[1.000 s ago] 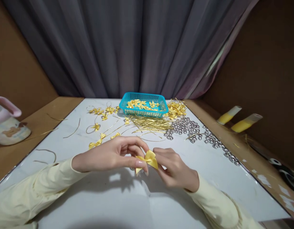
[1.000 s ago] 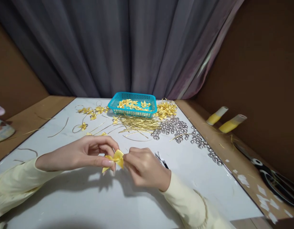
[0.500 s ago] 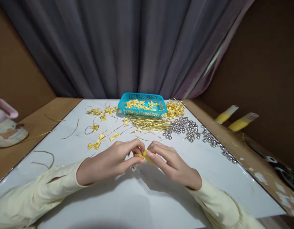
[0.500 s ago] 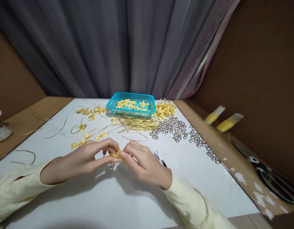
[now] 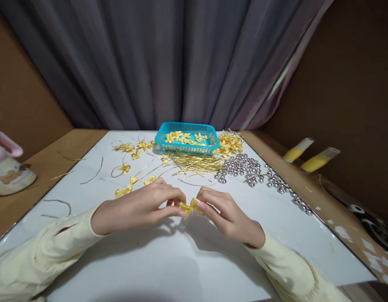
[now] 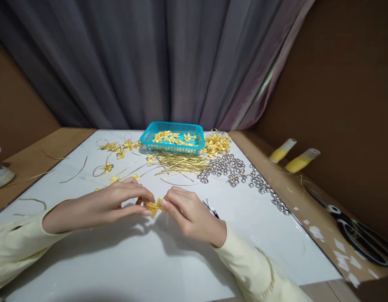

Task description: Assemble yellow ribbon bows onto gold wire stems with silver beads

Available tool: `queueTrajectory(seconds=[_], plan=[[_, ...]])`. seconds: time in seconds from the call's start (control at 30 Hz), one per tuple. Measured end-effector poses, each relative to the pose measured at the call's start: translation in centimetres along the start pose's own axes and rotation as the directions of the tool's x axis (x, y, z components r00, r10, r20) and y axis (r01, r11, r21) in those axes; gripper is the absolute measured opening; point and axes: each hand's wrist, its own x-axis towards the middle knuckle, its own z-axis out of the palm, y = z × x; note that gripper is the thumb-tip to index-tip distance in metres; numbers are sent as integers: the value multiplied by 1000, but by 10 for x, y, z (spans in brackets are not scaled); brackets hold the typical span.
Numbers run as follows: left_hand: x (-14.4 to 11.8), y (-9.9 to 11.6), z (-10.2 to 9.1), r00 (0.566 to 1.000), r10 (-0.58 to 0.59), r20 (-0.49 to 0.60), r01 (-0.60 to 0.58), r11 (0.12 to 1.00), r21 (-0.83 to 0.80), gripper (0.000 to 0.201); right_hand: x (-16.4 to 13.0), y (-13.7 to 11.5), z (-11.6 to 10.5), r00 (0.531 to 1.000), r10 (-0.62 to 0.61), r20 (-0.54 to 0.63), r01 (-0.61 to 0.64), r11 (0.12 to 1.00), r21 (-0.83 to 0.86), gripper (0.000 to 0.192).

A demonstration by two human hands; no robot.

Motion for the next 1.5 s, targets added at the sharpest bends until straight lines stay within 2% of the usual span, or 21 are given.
queueTrajectory(seconds=[0.23,0.43,0.6,0.73,1.0,1.2,1.33,1.5], plan=[[-3,2,-2,999,27,-33,-27,1000,13,14,0,1,0,1000,15,11,-15,1000,25,27],[-3,6,-3,991,136,-6,-134,980,148,13,0,1,-1,999,39,12,-40,997,66,27],[-6,2,-1,997,75,-31,-69,984,167,20,0,0,-1,999,50,16,-51,995,81,27],[-5,3,2,995,97,0,-95,979,179,20,0,-3,0,998,65,20,-66,995,78,29],[-3,6,9,994,110,-15,-106,977,186,25,1,-6,2,995,99,32,-101,994,44,31],[-3,9,11,972,231,-49,-200,916,349,29,3,-9,6,989,144,31,-144,989,12,32],[-3,9,15,968,244,-59,-188,858,478,34,4,-12,9,980,196,45,-197,980,3,31],[-4,9,17,961,259,-100,-169,832,529,33,4,-13,11,963,263,58,-264,964,21,33]])
